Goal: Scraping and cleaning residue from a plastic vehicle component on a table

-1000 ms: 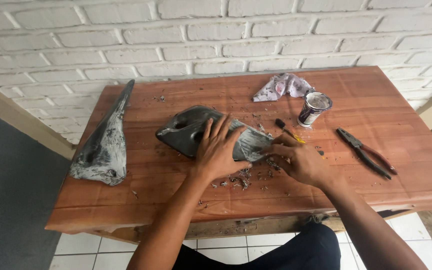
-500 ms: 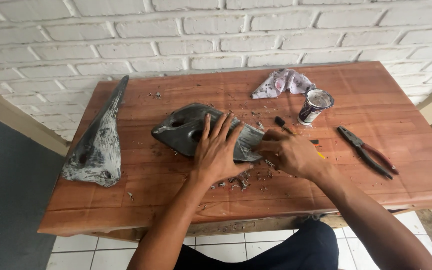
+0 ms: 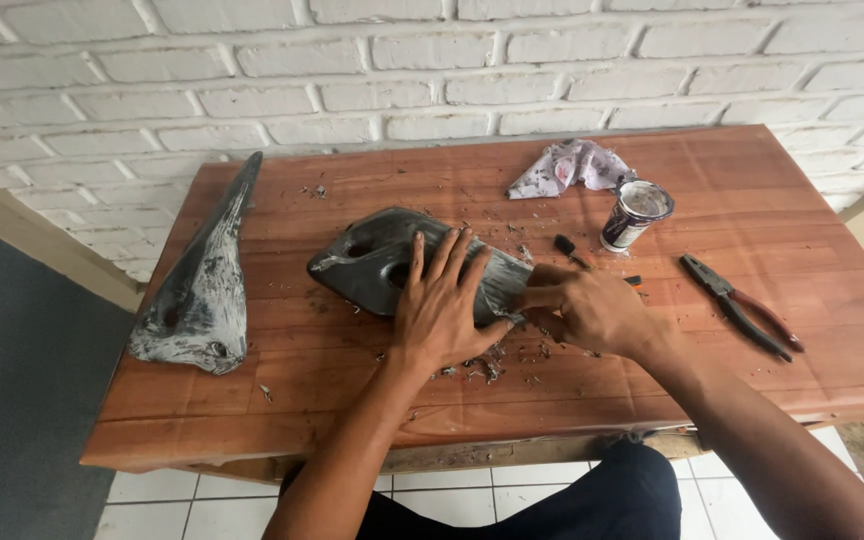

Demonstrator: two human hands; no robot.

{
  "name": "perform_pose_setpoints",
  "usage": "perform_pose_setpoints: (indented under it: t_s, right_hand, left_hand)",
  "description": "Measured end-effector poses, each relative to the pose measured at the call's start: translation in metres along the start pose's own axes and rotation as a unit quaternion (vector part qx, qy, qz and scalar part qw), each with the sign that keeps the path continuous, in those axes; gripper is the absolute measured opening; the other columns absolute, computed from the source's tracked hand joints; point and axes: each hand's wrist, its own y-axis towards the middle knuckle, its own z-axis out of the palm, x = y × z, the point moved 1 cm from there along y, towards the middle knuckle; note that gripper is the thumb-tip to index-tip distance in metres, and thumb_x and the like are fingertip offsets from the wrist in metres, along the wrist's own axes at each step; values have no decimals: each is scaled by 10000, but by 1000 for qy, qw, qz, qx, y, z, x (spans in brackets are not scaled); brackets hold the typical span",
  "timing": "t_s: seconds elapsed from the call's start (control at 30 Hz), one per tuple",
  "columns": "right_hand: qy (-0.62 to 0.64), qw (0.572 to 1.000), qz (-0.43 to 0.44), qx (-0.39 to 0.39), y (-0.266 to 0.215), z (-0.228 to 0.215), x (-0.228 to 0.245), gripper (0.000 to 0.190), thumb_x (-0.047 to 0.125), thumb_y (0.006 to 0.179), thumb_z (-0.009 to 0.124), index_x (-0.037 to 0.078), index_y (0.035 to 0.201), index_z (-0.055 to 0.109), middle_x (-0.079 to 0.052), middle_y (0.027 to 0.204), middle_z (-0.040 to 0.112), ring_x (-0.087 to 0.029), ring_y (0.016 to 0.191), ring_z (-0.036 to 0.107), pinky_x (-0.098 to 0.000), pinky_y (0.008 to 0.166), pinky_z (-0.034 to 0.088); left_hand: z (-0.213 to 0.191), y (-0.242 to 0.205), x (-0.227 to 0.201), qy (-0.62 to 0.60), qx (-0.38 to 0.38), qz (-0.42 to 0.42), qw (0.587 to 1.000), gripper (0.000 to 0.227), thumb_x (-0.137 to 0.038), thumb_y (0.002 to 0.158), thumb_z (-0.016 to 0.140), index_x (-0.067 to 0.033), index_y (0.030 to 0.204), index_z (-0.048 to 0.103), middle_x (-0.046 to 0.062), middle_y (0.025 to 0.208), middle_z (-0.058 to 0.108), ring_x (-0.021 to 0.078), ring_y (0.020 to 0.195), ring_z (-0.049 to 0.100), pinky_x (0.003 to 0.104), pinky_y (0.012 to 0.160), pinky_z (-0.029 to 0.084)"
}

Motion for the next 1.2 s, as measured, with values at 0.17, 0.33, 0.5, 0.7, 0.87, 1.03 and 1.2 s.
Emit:
perform_pose_setpoints:
  t_s: [0.17, 0.33, 0.5, 0.7, 0.87, 1.03, 1.2]
  right_hand:
    - [-7, 1000, -5, -14, 0, 4, -2, 185, 243, 922, 639, 268, 1054, 766, -85, 1003, 711, -301, 813, 764, -427, 657, 636]
    - [48, 998, -27, 5, -5, 4, -10, 151, 221, 893, 676, 236, 999, 783, -97, 987, 719, -328, 842, 761, -446, 658, 635]
    - [12, 998, -59, 20, -8, 3, -9, 153, 195, 853, 725, 215, 990, 789, -85, 979, 713, -305, 882, 751, -413, 661, 635]
    - [-36, 990, -135, -6, -3, 10, -27, 175, 274, 842, 740, 277, 1011, 784, -31, 958, 661, -253, 919, 665, -375, 668, 603]
    - [-54, 990, -125, 31, 4, 6, -24, 193, 310, 834, 768, 280, 1022, 800, -27, 938, 696, -214, 901, 657, -330, 725, 611]
    - [-36, 988, -150, 18, 11, 5, -21, 145, 270, 794, 769, 296, 934, 796, -24, 852, 683, -245, 793, 650, -394, 605, 599]
    - [-33, 991, -126, 28, 14, -10, -2, 165, 272, 826, 731, 348, 949, 811, 9, 833, 691, -198, 775, 649, -337, 618, 606]
  left_hand:
    - [0, 0, 2, 3, 4, 13, 1000, 990, -632, 726, 704, -55, 1489, 451, 259, 1582, 372, 392, 1524, 263, 643, 1243, 17]
    - [2, -3, 4, 17, -13, 24, 999, 1079, -676, 670, 737, -44, 1494, 444, 262, 1575, 378, 391, 1519, 278, 603, 1252, 63]
    - [3, -4, 3, 33, -14, 25, 999, 1121, -712, 656, 727, -40, 1506, 441, 263, 1584, 370, 394, 1529, 256, 602, 1257, 50]
    - [7, -4, 4, 34, -9, 20, 999, 1130, -700, 654, 726, -53, 1528, 420, 247, 1611, 334, 390, 1542, 221, 614, 1258, 33]
    - [6, -4, 3, 33, -10, 16, 999, 1106, -713, 680, 696, -50, 1523, 425, 241, 1609, 339, 384, 1542, 221, 612, 1257, 29]
    - [7, -4, 3, 18, -9, 15, 1000, 1113, -697, 660, 707, -55, 1525, 426, 232, 1610, 343, 379, 1542, 224, 619, 1257, 32]
    - [9, -4, 3, 32, -33, 21, 999, 1073, -686, 682, 700, -41, 1502, 451, 242, 1583, 382, 381, 1523, 277, 609, 1258, 67]
